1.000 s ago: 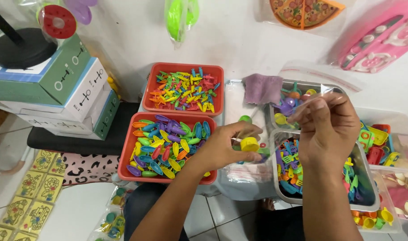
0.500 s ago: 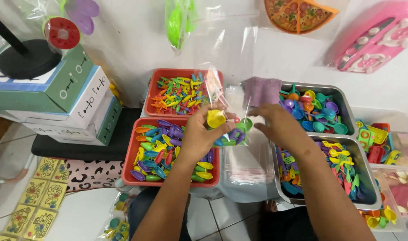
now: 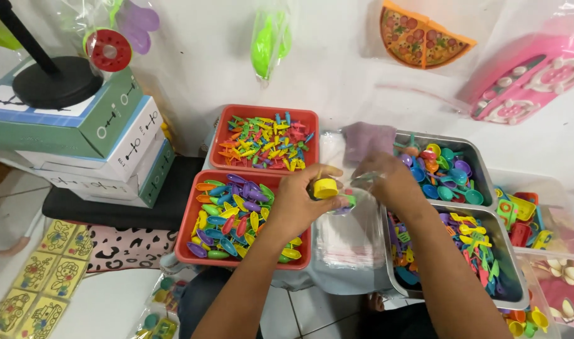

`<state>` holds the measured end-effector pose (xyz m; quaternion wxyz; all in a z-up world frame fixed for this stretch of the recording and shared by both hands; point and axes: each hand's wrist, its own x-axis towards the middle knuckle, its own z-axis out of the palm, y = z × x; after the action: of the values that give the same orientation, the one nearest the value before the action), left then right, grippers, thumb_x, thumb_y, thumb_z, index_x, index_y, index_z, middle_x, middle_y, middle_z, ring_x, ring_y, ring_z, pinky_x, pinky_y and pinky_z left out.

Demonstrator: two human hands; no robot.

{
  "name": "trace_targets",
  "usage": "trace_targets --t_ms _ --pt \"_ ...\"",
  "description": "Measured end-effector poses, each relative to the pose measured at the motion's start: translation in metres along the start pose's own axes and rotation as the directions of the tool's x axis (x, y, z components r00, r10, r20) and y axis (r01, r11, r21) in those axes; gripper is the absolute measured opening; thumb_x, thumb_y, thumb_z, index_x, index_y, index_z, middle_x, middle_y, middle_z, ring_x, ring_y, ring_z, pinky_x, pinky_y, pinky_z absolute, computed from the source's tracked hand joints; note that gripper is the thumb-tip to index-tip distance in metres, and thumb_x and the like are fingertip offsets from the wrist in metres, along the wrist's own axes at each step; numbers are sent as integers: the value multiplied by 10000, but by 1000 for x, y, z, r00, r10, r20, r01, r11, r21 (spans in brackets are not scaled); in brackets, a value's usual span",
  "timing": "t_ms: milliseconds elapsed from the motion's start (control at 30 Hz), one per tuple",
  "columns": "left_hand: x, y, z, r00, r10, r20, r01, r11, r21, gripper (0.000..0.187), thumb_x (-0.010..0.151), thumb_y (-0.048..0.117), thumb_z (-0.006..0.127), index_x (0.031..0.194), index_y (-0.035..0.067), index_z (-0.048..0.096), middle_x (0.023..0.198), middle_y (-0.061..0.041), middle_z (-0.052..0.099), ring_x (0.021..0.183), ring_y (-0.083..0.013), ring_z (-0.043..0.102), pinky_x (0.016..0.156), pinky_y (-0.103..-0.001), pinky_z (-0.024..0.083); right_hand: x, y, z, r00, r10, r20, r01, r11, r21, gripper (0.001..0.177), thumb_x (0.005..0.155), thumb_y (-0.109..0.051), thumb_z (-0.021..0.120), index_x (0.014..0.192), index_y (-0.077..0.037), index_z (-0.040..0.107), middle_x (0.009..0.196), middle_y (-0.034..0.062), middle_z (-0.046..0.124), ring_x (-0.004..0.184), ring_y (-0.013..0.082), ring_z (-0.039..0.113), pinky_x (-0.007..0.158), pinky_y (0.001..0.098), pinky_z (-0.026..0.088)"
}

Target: Cleaning small plastic toy utensils with a cloth and packing them into small plastic bags.

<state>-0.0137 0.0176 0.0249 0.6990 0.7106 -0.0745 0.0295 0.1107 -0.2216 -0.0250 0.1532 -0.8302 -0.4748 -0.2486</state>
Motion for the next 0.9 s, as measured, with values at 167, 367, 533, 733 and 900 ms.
trace_targets --t_ms 167,367,533,733,900 --pt "3 7 7 1000 8 15 -11 975 223 393 726 133 857 1104 120 752 983 -92 768 879 -231 697 809 -328 557 -1 -15 -82 706 702 -91 -639 687 346 78 931 -105 760 1008 -117 757 917 35 726 796 168 635 756 290 483" --pt "4 11 22 999 -45 11 37 921 389 379 708 161 857 1070 148 746 868 -30 746 695 -156 634 665 -303 530 -60 -12 -150 482 685 -547 -322 719 616 204 1153 15 654 1332 -37 571 1237 108 667 1160 188 651 1172 295 546" --pt "4 12 34 996 6 94 -45 909 415 400 694 161 846 1077 100 746 906 -48 782 656 -159 627 641 -291 520 -64 -45 -167 583 607 -540 -272 772 574 386 1158 137 628 1406 -69 417 1312 197 610 1228 293 650 1208 378 546" --pt "3 4 38 982 114 147 -168 887 430 435 672 146 857 1088 83 747 934 -47 782 693 -186 648 666 -296 518 -17 -71 -175 772 378 -512 -400 914 71 284 1065 109 841 1159 77 575 1042 144 750 759 204 526 1319 522 350" --pt "2 7 37 983 108 152 -160 906 391 403 683 136 843 1066 60 746 945 -36 779 720 -173 658 667 -281 516 -10 -74 -172 836 407 -369 -410 909 75 209 938 66 838 1103 16 719 1006 69 720 891 196 616 1262 505 279"
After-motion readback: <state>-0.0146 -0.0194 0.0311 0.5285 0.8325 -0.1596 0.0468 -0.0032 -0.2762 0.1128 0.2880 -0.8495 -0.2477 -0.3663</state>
